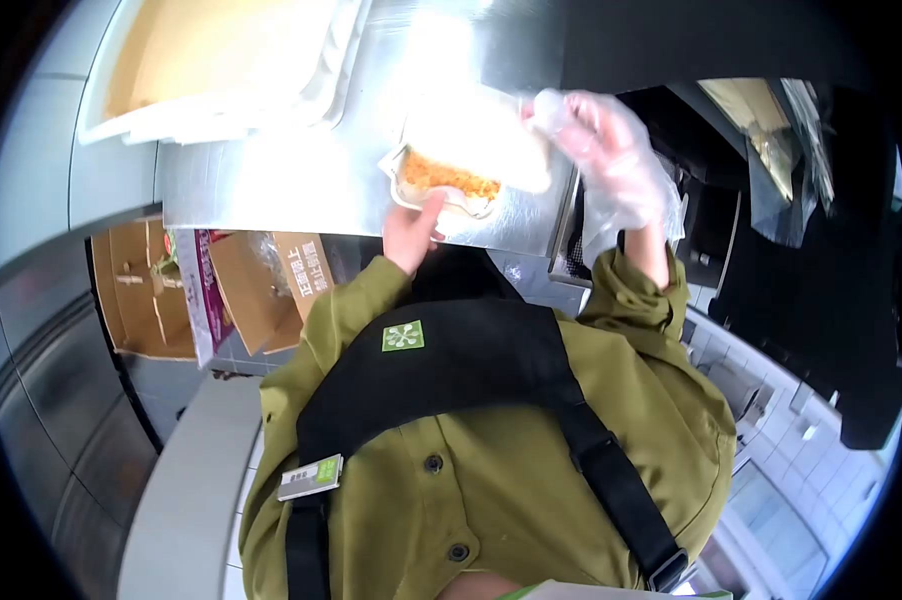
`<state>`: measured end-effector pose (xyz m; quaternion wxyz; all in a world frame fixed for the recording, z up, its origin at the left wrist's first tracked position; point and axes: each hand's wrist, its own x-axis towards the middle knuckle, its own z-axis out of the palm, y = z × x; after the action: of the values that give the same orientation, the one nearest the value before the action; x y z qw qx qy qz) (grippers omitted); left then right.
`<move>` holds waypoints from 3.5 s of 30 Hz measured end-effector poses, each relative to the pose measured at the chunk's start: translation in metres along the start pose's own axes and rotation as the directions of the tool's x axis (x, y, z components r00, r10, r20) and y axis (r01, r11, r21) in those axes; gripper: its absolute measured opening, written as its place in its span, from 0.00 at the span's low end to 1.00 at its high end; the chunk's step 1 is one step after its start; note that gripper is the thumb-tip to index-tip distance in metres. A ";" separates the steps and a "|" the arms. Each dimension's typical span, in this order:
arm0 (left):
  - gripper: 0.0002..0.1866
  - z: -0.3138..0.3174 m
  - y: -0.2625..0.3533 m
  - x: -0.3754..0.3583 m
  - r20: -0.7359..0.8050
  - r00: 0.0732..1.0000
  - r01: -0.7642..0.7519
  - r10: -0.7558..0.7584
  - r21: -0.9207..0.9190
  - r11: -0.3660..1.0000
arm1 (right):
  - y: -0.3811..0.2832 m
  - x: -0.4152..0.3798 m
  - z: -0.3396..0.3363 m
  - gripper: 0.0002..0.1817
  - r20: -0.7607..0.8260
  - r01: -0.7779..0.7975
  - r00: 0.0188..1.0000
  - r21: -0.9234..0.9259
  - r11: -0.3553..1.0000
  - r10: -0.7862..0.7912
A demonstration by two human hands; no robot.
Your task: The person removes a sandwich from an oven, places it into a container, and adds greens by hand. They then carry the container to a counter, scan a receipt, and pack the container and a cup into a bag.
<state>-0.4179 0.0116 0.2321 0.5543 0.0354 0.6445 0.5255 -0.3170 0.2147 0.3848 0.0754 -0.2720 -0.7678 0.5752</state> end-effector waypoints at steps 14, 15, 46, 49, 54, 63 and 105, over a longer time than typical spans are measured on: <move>0.09 -0.002 -0.022 0.001 -0.099 0.978 -0.208 0.183 -0.530 0.822 | 0.084 0.024 0.056 0.13 0.198 0.326 0.945 -0.550 0.769 -0.258; 0.09 -0.003 -0.020 0.002 -0.075 0.981 -0.190 0.179 -0.550 0.813 | 0.082 0.026 0.054 0.13 0.223 0.326 0.945 -0.552 0.767 -0.241; 0.11 -0.012 -0.022 0.023 -0.064 0.967 -0.256 0.248 -0.284 0.924 | 0.096 0.035 0.044 0.26 0.004 0.166 0.982 -0.505 0.847 -0.190; 0.12 -0.011 -0.021 0.024 -0.078 0.951 -0.307 0.298 -0.341 0.889 | 0.073 0.037 0.048 0.23 -0.106 0.105 0.979 -0.461 0.881 -0.172; 0.07 -0.001 -0.020 0.019 -0.152 0.931 -0.366 0.333 -0.397 0.842 | 0.087 0.048 0.043 0.25 -0.073 -0.134 0.990 -0.151 0.979 0.124; 0.12 -0.045 0.004 0.005 0.073 0.972 -0.236 0.225 0.370 0.899 | 0.081 0.054 0.033 0.22 -0.099 -0.141 0.986 -0.093 0.986 0.131; 0.15 0.262 0.090 0.055 0.707 0.455 -0.890 0.541 0.367 0.269 | 0.044 -0.309 -0.139 0.26 -0.595 0.344 0.790 0.227 0.911 -0.149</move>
<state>-0.2903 0.2533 0.3028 0.3105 0.6609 0.5486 0.4072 0.0171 0.1842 0.4501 0.4183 -0.3099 -0.6345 0.5713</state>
